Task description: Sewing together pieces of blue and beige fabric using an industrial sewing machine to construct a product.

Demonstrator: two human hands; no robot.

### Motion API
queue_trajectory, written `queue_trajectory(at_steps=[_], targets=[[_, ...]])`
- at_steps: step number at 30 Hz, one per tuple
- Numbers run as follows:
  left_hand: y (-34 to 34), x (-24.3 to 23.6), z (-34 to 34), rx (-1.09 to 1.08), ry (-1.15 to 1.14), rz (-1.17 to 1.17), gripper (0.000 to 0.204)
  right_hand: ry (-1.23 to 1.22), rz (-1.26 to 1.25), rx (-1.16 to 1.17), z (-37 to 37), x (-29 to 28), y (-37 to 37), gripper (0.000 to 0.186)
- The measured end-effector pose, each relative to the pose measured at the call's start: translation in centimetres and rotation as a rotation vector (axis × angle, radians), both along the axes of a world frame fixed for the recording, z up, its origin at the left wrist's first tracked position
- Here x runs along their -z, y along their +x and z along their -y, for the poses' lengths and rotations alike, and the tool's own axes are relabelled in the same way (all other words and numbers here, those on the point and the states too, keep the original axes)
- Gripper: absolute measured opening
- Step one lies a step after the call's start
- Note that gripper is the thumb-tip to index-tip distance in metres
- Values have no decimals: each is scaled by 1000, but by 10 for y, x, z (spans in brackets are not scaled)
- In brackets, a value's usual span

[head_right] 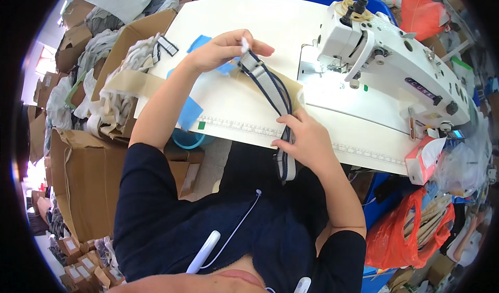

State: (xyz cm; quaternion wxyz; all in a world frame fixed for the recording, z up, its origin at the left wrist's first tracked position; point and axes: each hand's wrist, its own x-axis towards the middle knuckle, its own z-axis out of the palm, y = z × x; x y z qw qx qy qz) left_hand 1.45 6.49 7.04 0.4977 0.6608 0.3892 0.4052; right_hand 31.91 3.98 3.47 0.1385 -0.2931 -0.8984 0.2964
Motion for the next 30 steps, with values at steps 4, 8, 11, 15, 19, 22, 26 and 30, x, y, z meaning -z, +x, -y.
queue_trajectory(at_steps=[4,8,11,15,19,22,26,30], targets=[[-16,2,4,11,-67,410,11,-64,26,-48,15,-5,6,34],[-30,12,7,-136,-201,851,21,-471,149,-141,1,-42,4,55],[-41,18,3,-276,-171,891,29,-701,-252,-192,-23,-65,0,58],[-34,9,2,-184,-148,1121,26,-585,-537,-120,-44,-100,-42,43],[-48,5,1,-65,-68,1182,18,-127,-578,-91,-70,-95,-95,52],[-45,5,5,-63,-50,1156,17,135,-536,-143,-97,-43,-108,72],[-34,3,12,-27,-49,1134,17,-39,-351,11,-88,3,-90,71],[-27,4,9,-95,-5,1046,20,155,-104,35,-89,45,-77,58]])
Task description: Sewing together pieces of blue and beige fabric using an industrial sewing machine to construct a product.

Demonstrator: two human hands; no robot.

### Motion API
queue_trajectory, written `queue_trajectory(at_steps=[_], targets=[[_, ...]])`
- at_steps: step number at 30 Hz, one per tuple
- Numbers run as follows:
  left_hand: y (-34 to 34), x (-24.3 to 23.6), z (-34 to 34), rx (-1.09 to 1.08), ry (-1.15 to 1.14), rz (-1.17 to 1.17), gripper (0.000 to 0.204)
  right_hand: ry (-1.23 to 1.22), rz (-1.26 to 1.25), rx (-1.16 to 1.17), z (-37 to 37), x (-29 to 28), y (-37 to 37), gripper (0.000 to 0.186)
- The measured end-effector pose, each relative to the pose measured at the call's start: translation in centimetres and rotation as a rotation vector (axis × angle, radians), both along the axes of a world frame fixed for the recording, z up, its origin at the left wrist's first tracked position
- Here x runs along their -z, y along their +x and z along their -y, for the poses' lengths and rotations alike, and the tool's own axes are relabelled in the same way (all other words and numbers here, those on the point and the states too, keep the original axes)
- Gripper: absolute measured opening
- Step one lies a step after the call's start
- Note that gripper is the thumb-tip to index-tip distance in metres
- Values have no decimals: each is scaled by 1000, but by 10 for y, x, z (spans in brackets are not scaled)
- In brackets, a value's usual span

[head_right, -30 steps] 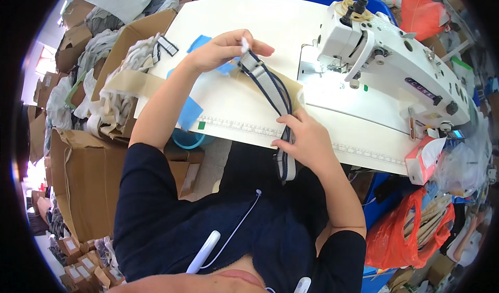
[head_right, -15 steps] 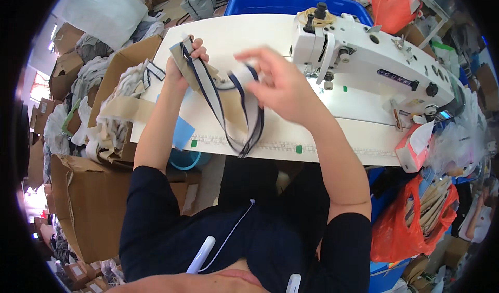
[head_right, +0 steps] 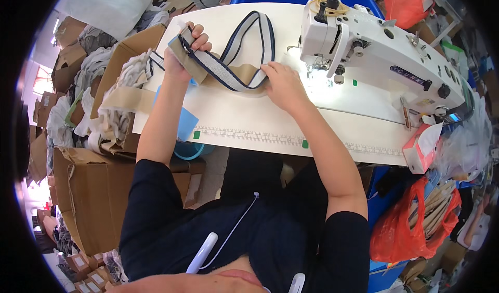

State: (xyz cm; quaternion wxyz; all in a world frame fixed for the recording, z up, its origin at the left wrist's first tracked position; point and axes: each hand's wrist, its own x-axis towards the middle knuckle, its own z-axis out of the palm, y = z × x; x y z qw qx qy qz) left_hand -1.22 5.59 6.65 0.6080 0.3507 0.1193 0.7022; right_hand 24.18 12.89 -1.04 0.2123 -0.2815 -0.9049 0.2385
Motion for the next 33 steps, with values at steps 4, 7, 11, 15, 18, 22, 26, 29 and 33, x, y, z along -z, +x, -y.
queue_trajectory(at_steps=[4,7,11,15,18,22,26,29,33], targets=[[2,-3,4,-123,13,-92,17,290,114,40,22,-13,20,47],[-8,-9,5,-237,65,-214,13,290,259,13,41,-32,51,45],[-7,-30,5,-360,232,-301,11,260,315,21,57,-23,81,40],[-26,-45,12,-461,333,-572,17,133,143,28,63,-17,83,35],[-21,-54,14,-480,334,-632,16,294,44,40,55,-23,69,39],[-6,-50,12,-460,268,-616,17,449,203,56,68,-1,39,52],[-3,-55,23,-537,228,-738,15,409,173,-60,91,3,8,61],[-2,-56,25,-523,232,-771,15,382,97,-24,101,-1,4,61],[10,-51,24,-451,199,-872,15,234,138,240,107,-27,55,50]])
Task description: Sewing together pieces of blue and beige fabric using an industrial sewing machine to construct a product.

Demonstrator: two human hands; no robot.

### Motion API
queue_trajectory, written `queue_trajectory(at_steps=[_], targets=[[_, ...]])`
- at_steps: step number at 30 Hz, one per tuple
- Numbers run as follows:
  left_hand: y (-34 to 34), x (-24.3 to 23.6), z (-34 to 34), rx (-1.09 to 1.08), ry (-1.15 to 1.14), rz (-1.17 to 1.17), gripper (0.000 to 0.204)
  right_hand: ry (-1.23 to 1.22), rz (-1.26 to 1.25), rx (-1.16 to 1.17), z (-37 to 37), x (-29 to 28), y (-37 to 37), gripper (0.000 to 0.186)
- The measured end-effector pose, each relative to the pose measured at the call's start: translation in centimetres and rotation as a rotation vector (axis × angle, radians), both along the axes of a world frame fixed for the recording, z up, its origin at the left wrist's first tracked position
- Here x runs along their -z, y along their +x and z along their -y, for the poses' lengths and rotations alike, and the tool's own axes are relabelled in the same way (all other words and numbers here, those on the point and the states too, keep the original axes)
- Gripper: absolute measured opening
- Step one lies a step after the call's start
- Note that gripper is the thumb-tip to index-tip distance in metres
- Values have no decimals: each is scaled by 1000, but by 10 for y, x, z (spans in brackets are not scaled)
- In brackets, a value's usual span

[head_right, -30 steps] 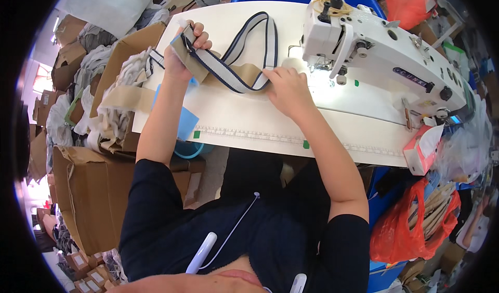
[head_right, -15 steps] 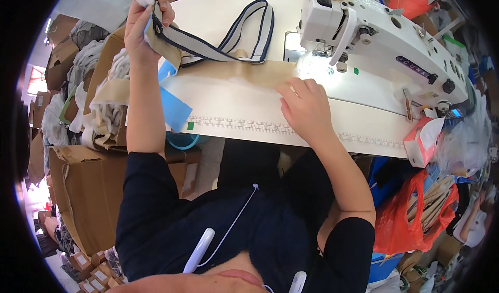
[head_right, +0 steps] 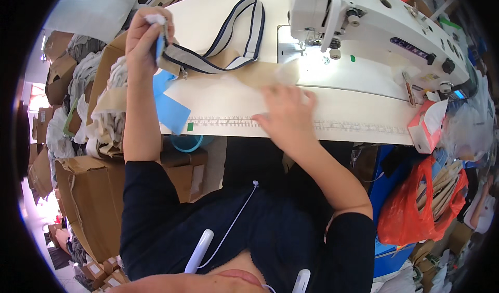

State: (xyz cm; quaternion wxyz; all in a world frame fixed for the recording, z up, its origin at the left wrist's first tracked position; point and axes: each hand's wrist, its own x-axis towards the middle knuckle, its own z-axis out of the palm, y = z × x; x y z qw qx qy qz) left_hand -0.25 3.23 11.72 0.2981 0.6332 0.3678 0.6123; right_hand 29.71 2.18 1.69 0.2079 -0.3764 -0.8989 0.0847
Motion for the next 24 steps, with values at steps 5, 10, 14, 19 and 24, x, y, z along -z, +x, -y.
queue_trajectory(at_steps=[5,10,14,19,24], targets=[[10,9,-5,127,-54,-76,14,-71,-28,144,-6,-8,60,30],[55,17,-19,152,-136,-283,15,221,-198,-179,-40,-12,25,35],[75,21,-18,93,-243,-393,13,166,9,-230,-75,-16,-15,34],[67,24,-8,28,-254,-471,13,66,124,-231,-90,-11,0,21],[64,30,-10,47,-251,-399,11,108,-105,-253,-75,8,73,13]])
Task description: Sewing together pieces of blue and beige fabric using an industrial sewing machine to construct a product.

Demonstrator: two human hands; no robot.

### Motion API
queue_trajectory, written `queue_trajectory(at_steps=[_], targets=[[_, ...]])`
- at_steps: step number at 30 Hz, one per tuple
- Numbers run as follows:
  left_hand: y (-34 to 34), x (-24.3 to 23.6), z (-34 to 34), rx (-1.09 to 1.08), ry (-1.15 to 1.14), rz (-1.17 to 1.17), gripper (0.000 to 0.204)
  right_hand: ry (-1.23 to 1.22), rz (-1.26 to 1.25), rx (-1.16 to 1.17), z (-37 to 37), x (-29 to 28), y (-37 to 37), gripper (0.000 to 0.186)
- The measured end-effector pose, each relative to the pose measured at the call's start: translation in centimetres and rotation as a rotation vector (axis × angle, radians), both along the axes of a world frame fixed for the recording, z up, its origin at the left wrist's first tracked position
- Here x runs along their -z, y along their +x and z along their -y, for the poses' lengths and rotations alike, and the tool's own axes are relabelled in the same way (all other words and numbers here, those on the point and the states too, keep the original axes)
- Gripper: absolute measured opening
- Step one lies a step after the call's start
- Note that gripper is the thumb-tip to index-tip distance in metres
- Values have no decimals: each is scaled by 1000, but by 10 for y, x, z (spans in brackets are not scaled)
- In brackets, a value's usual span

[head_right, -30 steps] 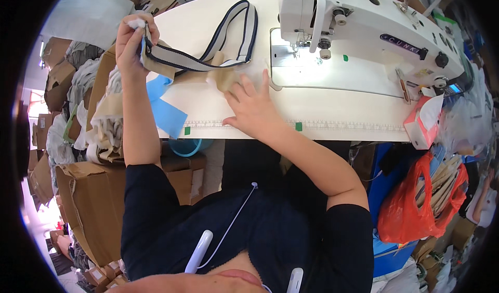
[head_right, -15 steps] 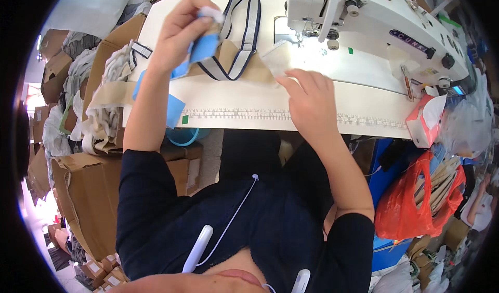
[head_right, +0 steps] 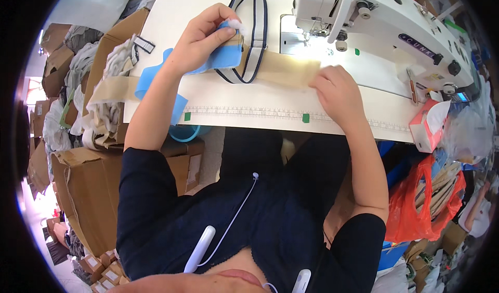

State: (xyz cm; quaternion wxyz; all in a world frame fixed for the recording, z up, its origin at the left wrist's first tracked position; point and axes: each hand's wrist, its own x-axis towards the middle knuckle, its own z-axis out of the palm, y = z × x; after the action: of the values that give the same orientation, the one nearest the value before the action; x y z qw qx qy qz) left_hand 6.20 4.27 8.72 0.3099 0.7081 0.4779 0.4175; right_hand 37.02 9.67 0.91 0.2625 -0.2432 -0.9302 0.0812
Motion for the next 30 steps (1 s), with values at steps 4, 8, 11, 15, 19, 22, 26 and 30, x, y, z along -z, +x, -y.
queue_trajectory(at_steps=[4,8,11,15,19,22,26,30], targets=[[7,5,-6,6,-5,7,11,-5,-88,82,0,29,27,20],[22,12,-9,-13,-38,-63,14,-56,-77,175,10,9,13,22],[39,10,-5,-20,-41,-122,20,-555,-481,132,32,-8,-12,33],[58,4,-2,20,-59,-166,26,-950,-775,-26,45,-22,-56,38],[49,-3,-1,27,-118,-196,24,-1162,-761,40,34,-26,-67,21],[36,-11,-13,74,-289,-262,19,-1207,-715,81,33,-21,-63,17],[38,-11,-18,115,-359,-275,25,-1143,-866,-12,32,-10,-61,16],[41,-11,-16,93,-392,-255,23,-1200,-842,-10,29,-2,-58,17]])
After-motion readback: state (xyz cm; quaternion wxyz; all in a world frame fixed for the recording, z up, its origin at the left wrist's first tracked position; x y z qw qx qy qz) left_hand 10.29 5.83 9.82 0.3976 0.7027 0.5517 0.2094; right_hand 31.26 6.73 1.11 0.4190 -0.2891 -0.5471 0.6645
